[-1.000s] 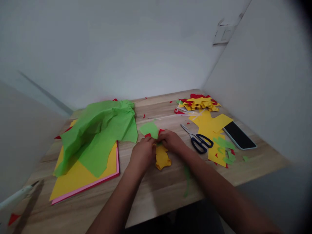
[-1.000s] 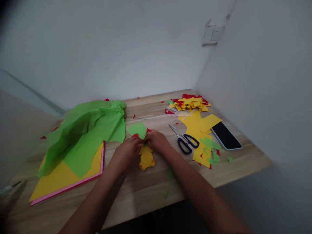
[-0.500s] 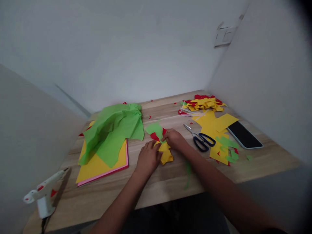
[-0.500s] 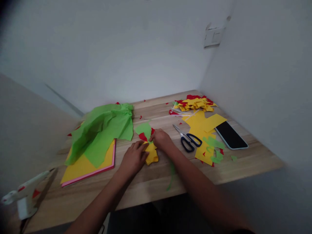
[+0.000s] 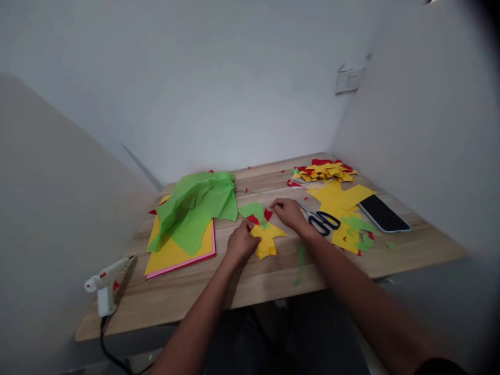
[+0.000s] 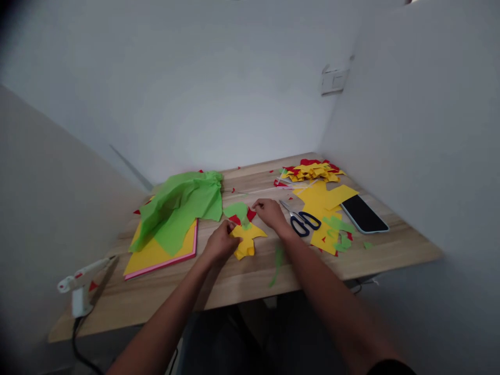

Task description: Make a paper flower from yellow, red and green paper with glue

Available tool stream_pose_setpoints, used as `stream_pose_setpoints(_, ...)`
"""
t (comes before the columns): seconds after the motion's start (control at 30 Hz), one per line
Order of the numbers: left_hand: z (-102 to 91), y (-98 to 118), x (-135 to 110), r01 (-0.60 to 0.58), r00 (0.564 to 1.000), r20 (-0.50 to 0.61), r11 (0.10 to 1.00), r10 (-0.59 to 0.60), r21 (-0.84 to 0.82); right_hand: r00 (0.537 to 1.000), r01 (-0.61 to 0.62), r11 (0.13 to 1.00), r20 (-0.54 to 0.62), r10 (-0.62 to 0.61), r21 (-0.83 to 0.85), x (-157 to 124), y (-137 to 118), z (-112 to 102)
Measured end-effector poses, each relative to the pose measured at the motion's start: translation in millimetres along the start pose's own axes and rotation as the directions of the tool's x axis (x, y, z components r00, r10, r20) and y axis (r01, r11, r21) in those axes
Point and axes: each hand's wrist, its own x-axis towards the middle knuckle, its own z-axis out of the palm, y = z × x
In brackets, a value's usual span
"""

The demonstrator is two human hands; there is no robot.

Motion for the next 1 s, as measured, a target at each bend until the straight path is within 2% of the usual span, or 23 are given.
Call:
stream_pose_setpoints(0.13,-6.4,8,-21,-0.026,0.998,-0.053,0.998,0.029,0.053,0.997,-0.07,0.997,0.021,0.071,-0.043,-18,-7,-14)
stream_pose_setpoints(0.23,-21.7,11,-49,-0.066,0.992,-0.096,0.987,0.081,0.149,0.996,-0.09,0.995,0.019,0.09,-0.043,-43,-11,-26)
stream_pose_setpoints(0.3,-35.4,3,-68,-0.084,0.991,-0.085,0.98,0.1,0.18,0.996,-0.09,0.995,0.017,0.091,-0.032,-62,-13,-32)
stream_pose_setpoints(0.37,-49.6,-16,-81,-0.024,0.997,-0.064,0.991,0.033,0.135,0.997,-0.076,0.997,0.019,0.076,-0.019,-84,-16,-35)
stream_pose_setpoints(0.43,-62.4,-46,-86,0.087,0.994,-0.077,0.992,-0.08,0.091,0.999,-0.019,1.0,0.028,0.019,-0.015,-106,-19,-37)
stream_pose_setpoints(0.5,-73.0,-81,-86,0.157,0.982,-0.116,0.984,-0.147,0.08,0.991,0.12,0.992,0.066,-0.117,-0.037,-127,-19,-38)
stream_pose_setpoints(0.6,-83.9,-124,-83,0.132,0.973,-0.176,0.986,-0.148,-0.099,0.957,0.284,0.955,0.094,-0.276,-0.089,-150,-11,-43)
stream_pose_setpoints(0.67,-87.0,-137,-81,0.044,0.962,-0.245,0.955,-0.12,-0.294,0.96,0.277,0.956,-0.014,-0.28,-0.094,-159,-2,-49)
stream_pose_setpoints(0.73,-86.6,-138,-81,-0.05,0.946,-0.307,0.888,-0.105,-0.457,0.963,0.204,0.977,-0.169,-0.211,-0.058,-164,6,-55)
stream_pose_setpoints(0.8,-82.9,-131,-81,-0.107,0.937,-0.333,0.823,-0.103,-0.558,0.962,0.116,0.993,-0.245,-0.119,-0.024,-168,13,-59)
stream_pose_setpoints(0.9,-72.5,-118,-80,-0.173,0.941,-0.334,0.758,-0.063,-0.63,0.985,0.061,0.994,-0.153,-0.075,-0.095,-175,16,-57)
stream_pose_setpoints(1.0,-59.6,-109,-78,-0.196,0.952,-0.307,0.76,-0.005,-0.619,0.994,0.097,0.969,-0.024,-0.105,-0.226,-182,14,-50)
